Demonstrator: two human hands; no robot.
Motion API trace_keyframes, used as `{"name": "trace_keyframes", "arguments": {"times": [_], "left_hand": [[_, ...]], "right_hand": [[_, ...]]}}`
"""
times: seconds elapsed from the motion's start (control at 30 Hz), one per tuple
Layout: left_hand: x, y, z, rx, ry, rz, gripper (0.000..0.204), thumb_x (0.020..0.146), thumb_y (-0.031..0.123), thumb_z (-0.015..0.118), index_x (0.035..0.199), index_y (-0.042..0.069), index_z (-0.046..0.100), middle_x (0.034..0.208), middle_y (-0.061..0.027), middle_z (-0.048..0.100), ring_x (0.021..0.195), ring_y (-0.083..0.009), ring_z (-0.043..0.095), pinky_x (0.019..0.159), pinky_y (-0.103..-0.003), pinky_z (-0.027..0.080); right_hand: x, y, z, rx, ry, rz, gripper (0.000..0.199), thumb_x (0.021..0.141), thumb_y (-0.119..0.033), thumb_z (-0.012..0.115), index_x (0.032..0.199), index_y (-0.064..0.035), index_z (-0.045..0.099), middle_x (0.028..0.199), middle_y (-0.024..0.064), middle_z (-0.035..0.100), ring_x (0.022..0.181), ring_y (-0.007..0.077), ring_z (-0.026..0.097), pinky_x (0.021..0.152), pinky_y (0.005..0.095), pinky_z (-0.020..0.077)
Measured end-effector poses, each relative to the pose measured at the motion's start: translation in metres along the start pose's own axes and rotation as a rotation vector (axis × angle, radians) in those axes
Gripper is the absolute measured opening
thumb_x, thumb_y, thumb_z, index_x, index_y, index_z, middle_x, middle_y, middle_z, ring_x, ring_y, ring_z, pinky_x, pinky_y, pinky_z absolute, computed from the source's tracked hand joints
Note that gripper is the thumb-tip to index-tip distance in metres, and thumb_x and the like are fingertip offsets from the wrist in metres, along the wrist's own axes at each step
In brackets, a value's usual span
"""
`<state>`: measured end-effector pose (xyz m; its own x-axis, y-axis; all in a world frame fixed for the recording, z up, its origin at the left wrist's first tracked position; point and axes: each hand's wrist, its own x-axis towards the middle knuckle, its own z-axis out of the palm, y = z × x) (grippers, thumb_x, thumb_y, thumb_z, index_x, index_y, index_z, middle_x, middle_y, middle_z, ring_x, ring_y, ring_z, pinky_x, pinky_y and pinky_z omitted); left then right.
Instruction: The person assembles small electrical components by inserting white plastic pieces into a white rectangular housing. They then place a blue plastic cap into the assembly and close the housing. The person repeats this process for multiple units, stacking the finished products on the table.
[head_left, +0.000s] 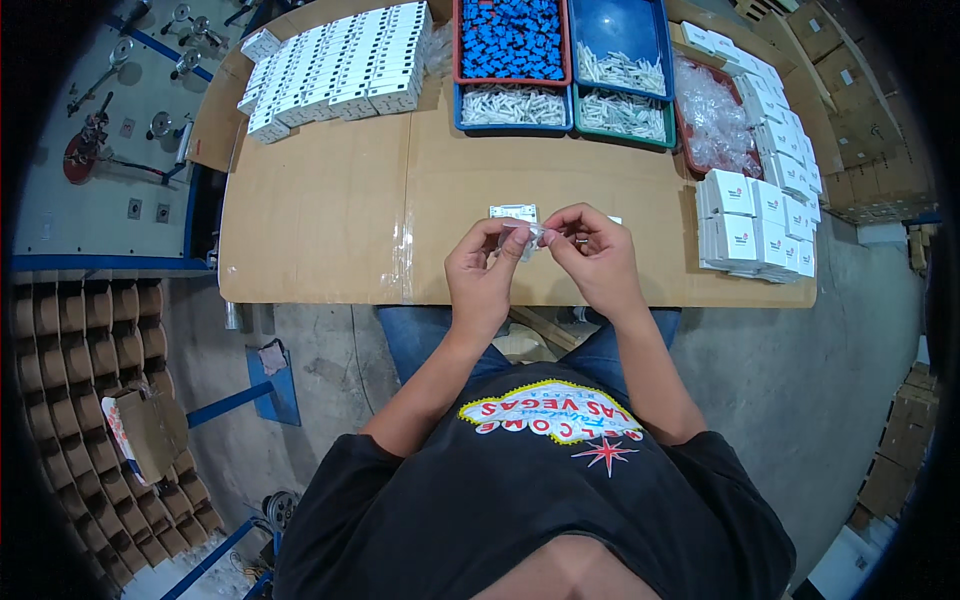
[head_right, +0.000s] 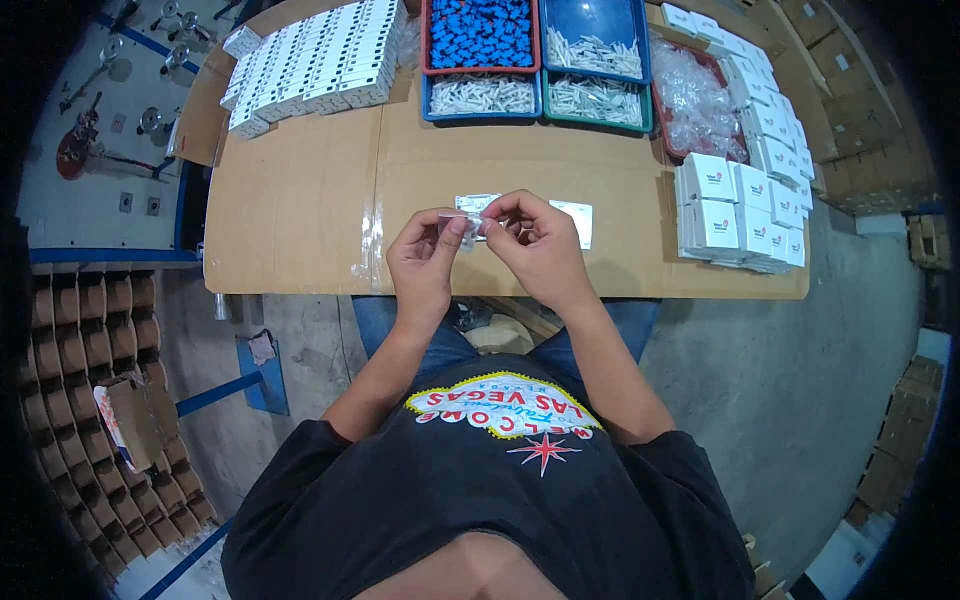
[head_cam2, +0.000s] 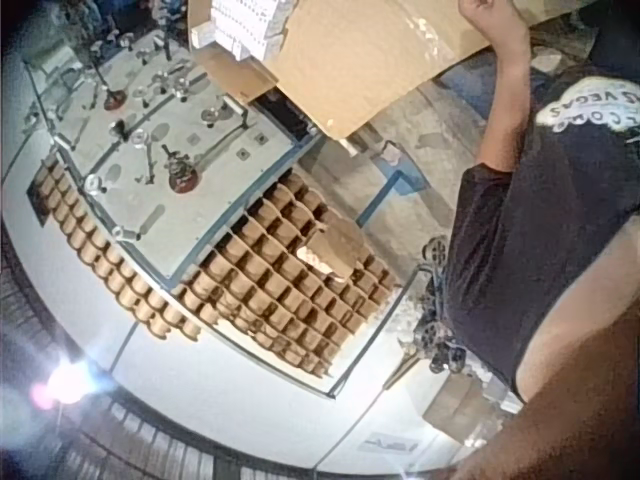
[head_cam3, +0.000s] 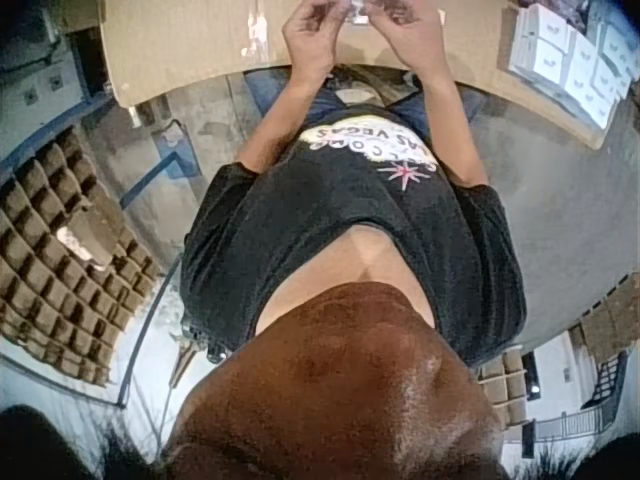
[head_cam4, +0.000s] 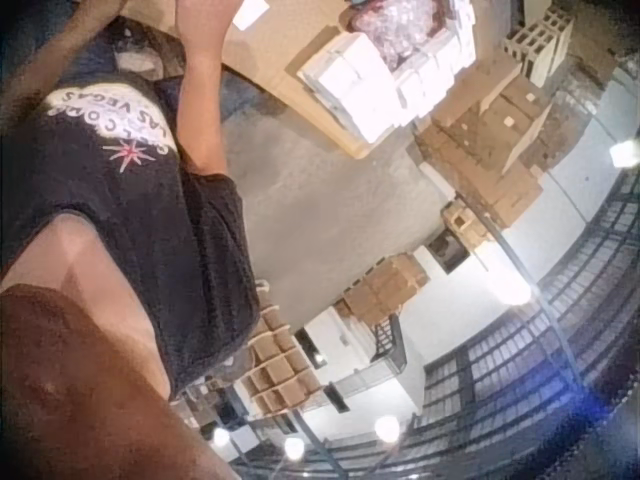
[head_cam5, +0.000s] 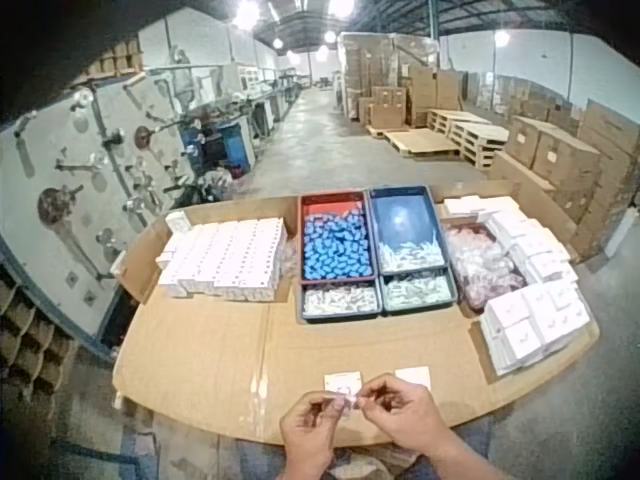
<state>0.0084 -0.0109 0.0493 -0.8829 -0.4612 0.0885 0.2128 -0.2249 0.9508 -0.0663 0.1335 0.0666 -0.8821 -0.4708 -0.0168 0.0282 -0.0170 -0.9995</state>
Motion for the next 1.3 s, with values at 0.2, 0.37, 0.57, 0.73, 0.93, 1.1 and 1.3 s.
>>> {"name": "trace_keyframes", "arguments": {"times": [0.2, 0.37, 0.57, 0.73, 0.93, 1.1, 1.3], "left_hand": [[-0.002, -0.002, -0.001, 0.062, -0.015, 0.032, 0.013, 0.101, 0.01, 0.072, 0.108, -0.001, 0.07, 0.1, -0.0043, 0.072, 0.093, -0.0099, 0.064, 0.084, -0.026, 0.051], [0.0, -0.002, 0.0, 0.035, -0.008, 0.03, 0.013, 0.101, 0.01, 0.072, 0.108, -0.001, 0.07, 0.1, -0.0041, 0.073, 0.093, -0.0099, 0.065, 0.084, -0.026, 0.051], [-0.002, -0.008, -0.001, 0.036, -0.025, 0.01, 0.013, 0.101, 0.009, 0.072, 0.11, -0.001, 0.07, 0.101, -0.0046, 0.073, 0.094, -0.01, 0.065, 0.084, -0.026, 0.052], [-0.003, -0.006, 0.001, 0.061, -0.033, -0.005, 0.016, 0.101, 0.014, 0.073, 0.108, 0.0, 0.072, 0.1, -0.004, 0.074, 0.093, -0.0105, 0.066, 0.085, -0.027, 0.053], [-0.002, 0.001, 0.006, 0.02, 0.002, -0.002, 0.017, 0.103, 0.013, 0.069, 0.114, -0.001, 0.07, 0.103, -0.0061, 0.074, 0.094, -0.0107, 0.067, 0.085, -0.027, 0.054], [-0.004, 0.0, 0.003, -0.021, -0.014, -0.032, 0.016, 0.105, 0.01, 0.066, 0.115, -0.003, 0.067, 0.104, -0.0064, 0.073, 0.098, -0.0112, 0.068, 0.088, -0.027, 0.054], [-0.005, -0.001, 0.001, -0.018, 0.0, 0.029, 0.016, 0.104, 0.011, 0.068, 0.113, -0.002, 0.067, 0.104, -0.0059, 0.073, 0.095, -0.0105, 0.067, 0.085, -0.026, 0.054]], "right_hand": [[-0.002, 0.0, 0.006, -0.03, 0.056, -0.018, 0.007, 0.094, -0.004, 0.072, 0.1, -0.0011, 0.069, 0.083, -0.0032, 0.066, 0.072, 0.0002, 0.057, 0.06, 0.0182, 0.0438], [0.0, -0.004, 0.005, -0.05, 0.047, -0.025, 0.006, 0.094, -0.003, 0.072, 0.099, -0.001, 0.07, 0.085, -0.0035, 0.065, 0.073, 0.0003, 0.057, 0.061, 0.0176, 0.0435], [-0.001, -0.01, 0.005, -0.036, 0.014, -0.035, 0.007, 0.093, -0.004, 0.073, 0.1, -0.0005, 0.07, 0.085, -0.0025, 0.065, 0.072, 0.0005, 0.055, 0.06, 0.0182, 0.042], [-0.002, -0.008, 0.004, -0.142, 0.027, -0.093, 0.007, 0.094, -0.004, 0.073, 0.098, 0.0001, 0.069, 0.083, -0.0025, 0.063, 0.071, 0.0011, 0.052, 0.059, 0.0195, 0.0394], [-0.003, -0.007, 0.002, -0.129, 0.033, -0.087, 0.007, 0.094, -0.004, 0.072, 0.098, 0.0001, 0.068, 0.082, -0.0026, 0.063, 0.071, 0.0009, 0.051, 0.059, 0.0194, 0.0393], [-0.003, -0.006, 0.002, -0.107, 0.025, -0.091, 0.008, 0.094, -0.004, 0.073, 0.1, -0.0006, 0.068, 0.083, -0.0032, 0.062, 0.071, 0.0004, 0.05, 0.059, 0.0191, 0.0383], [-0.002, 0.0, 0.004, 0.002, -0.008, -0.102, 0.01, 0.094, -0.004, 0.074, 0.103, -0.0018, 0.069, 0.084, -0.0056, 0.059, 0.07, -0.0009, 0.046, 0.059, 0.0183, 0.0362]]}}
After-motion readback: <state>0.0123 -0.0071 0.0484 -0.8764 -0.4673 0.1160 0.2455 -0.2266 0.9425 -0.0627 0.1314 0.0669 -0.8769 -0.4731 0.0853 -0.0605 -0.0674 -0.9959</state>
